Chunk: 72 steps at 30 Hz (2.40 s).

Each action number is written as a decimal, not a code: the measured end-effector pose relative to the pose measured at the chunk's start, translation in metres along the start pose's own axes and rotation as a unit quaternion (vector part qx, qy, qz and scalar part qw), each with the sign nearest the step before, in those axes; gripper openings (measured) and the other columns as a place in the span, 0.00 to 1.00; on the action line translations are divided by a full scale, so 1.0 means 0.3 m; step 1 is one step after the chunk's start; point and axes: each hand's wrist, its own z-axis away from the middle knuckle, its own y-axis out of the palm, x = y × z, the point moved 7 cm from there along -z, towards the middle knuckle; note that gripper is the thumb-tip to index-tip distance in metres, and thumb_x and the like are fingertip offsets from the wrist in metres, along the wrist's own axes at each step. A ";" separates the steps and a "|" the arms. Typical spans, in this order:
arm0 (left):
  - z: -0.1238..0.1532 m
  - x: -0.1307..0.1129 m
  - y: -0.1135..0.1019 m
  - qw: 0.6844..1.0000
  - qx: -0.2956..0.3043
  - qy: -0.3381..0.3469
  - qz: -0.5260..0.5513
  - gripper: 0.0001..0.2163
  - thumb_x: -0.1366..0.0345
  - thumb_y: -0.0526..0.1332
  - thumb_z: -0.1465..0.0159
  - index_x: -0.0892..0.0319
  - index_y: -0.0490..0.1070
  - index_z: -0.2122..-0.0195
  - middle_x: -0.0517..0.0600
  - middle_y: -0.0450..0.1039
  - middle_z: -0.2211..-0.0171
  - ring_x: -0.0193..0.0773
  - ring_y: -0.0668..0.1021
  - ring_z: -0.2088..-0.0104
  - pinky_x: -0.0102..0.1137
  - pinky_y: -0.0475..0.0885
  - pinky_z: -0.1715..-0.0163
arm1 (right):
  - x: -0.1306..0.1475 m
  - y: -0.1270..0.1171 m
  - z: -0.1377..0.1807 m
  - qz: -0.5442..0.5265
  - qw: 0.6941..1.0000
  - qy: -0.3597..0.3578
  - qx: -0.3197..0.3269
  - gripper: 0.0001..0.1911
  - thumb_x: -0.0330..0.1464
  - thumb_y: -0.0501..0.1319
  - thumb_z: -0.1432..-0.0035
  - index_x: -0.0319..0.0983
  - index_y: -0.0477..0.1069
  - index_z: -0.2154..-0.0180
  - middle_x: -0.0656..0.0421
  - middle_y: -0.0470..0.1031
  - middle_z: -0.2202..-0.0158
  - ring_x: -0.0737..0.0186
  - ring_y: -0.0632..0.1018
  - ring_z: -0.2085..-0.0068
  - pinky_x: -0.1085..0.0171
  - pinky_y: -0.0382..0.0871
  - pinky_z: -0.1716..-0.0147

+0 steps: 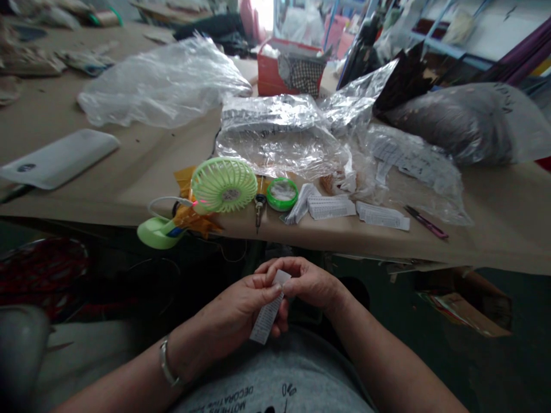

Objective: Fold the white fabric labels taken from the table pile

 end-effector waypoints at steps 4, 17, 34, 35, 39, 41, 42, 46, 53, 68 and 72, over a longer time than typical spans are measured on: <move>-0.002 -0.003 -0.006 1.000 -0.010 0.007 0.000 0.10 0.60 0.60 0.40 0.63 0.70 0.69 0.48 0.70 0.78 0.31 0.72 0.81 0.26 0.66 0.79 | 0.012 0.000 0.011 0.058 0.998 0.000 -0.031 0.17 0.38 0.68 0.52 0.39 0.73 0.60 0.54 0.72 0.54 0.58 0.76 0.57 0.61 0.73 0.61; 0.011 -0.038 -0.037 0.998 -0.050 0.040 0.024 0.09 0.62 0.61 0.42 0.64 0.72 0.70 0.49 0.70 0.77 0.31 0.72 0.79 0.28 0.67 0.76 | 0.183 0.104 0.088 0.580 0.766 -0.200 -0.192 0.15 0.33 0.57 0.39 0.40 0.68 0.50 0.51 0.71 0.54 0.56 0.74 0.52 0.57 0.71 0.53; 0.015 -0.049 -0.069 0.993 -0.093 0.072 0.015 0.09 0.61 0.58 0.39 0.62 0.71 0.67 0.48 0.70 0.77 0.31 0.73 0.79 0.27 0.67 0.76 | 0.118 0.008 0.033 0.278 0.918 -0.075 -0.272 0.08 0.36 0.61 0.45 0.38 0.70 0.67 0.62 0.73 0.73 0.68 0.73 0.72 0.69 0.69 0.70; 0.016 -0.051 -0.073 0.992 -0.102 0.075 0.004 0.09 0.61 0.58 0.39 0.62 0.71 0.68 0.48 0.70 0.78 0.31 0.72 0.79 0.27 0.66 0.76 | 0.116 0.005 0.024 0.263 0.923 -0.067 -0.272 0.08 0.36 0.61 0.46 0.38 0.70 0.69 0.63 0.71 0.75 0.69 0.72 0.74 0.69 0.68 0.71; 0.020 -0.068 -0.079 0.988 -0.121 0.097 -0.021 0.08 0.62 0.58 0.39 0.62 0.70 0.70 0.48 0.71 0.78 0.32 0.73 0.78 0.27 0.67 0.76 | 0.114 0.001 -0.005 0.238 0.930 -0.050 -0.276 0.10 0.36 0.63 0.49 0.37 0.68 0.74 0.65 0.67 0.79 0.71 0.67 0.77 0.70 0.63 0.75; 0.023 -0.083 -0.081 0.985 -0.128 0.108 -0.040 0.09 0.62 0.57 0.39 0.63 0.71 0.70 0.49 0.72 0.77 0.33 0.73 0.77 0.27 0.67 0.75 | 0.113 0.000 -0.015 0.233 0.929 -0.048 -0.282 0.10 0.37 0.63 0.49 0.37 0.68 0.75 0.66 0.66 0.80 0.71 0.66 0.78 0.70 0.62 0.76; 0.024 -0.092 -0.085 0.983 -0.137 0.112 -0.055 0.09 0.62 0.58 0.39 0.63 0.71 0.70 0.50 0.72 0.77 0.34 0.73 0.77 0.27 0.67 0.75 | 0.111 -0.001 -0.020 0.229 0.930 -0.045 -0.283 0.10 0.37 0.63 0.49 0.37 0.68 0.75 0.66 0.66 0.81 0.71 0.66 0.79 0.70 0.62 0.77; 0.028 -0.160 -0.111 0.959 -0.185 0.170 -0.134 0.08 0.66 0.59 0.41 0.63 0.74 0.73 0.48 0.71 0.77 0.32 0.71 0.74 0.26 0.66 0.72 | 0.111 -0.004 -0.043 0.235 0.931 -0.046 -0.275 0.09 0.37 0.61 0.47 0.38 0.67 0.74 0.64 0.68 0.80 0.69 0.68 0.78 0.69 0.64 0.76; 0.032 -0.261 -0.160 0.879 -0.255 0.293 -0.276 0.07 0.66 0.58 0.41 0.61 0.75 0.70 0.47 0.74 0.75 0.33 0.73 0.72 0.26 0.66 0.70 | 0.177 -0.004 -0.074 0.338 0.885 -0.101 -0.304 0.07 0.34 0.60 0.48 0.37 0.69 0.74 0.64 0.66 0.78 0.70 0.66 0.75 0.70 0.60 0.75; 0.048 -0.320 -0.155 0.814 -0.287 0.365 -0.348 0.07 0.69 0.58 0.40 0.60 0.75 0.73 0.43 0.74 0.77 0.29 0.73 0.75 0.22 0.66 0.73 | 0.232 0.023 -0.104 0.423 0.837 -0.164 -0.306 0.06 0.31 0.58 0.46 0.37 0.69 0.73 0.63 0.68 0.78 0.70 0.68 0.76 0.71 0.63 0.75; 0.049 -0.329 -0.154 0.808 -0.290 0.374 -0.351 0.08 0.69 0.58 0.40 0.60 0.74 0.74 0.43 0.74 0.78 0.29 0.73 0.75 0.22 0.66 0.73 | 0.230 0.017 -0.107 0.423 0.836 -0.167 -0.307 0.05 0.31 0.58 0.45 0.37 0.69 0.73 0.63 0.68 0.78 0.70 0.68 0.76 0.72 0.63 0.76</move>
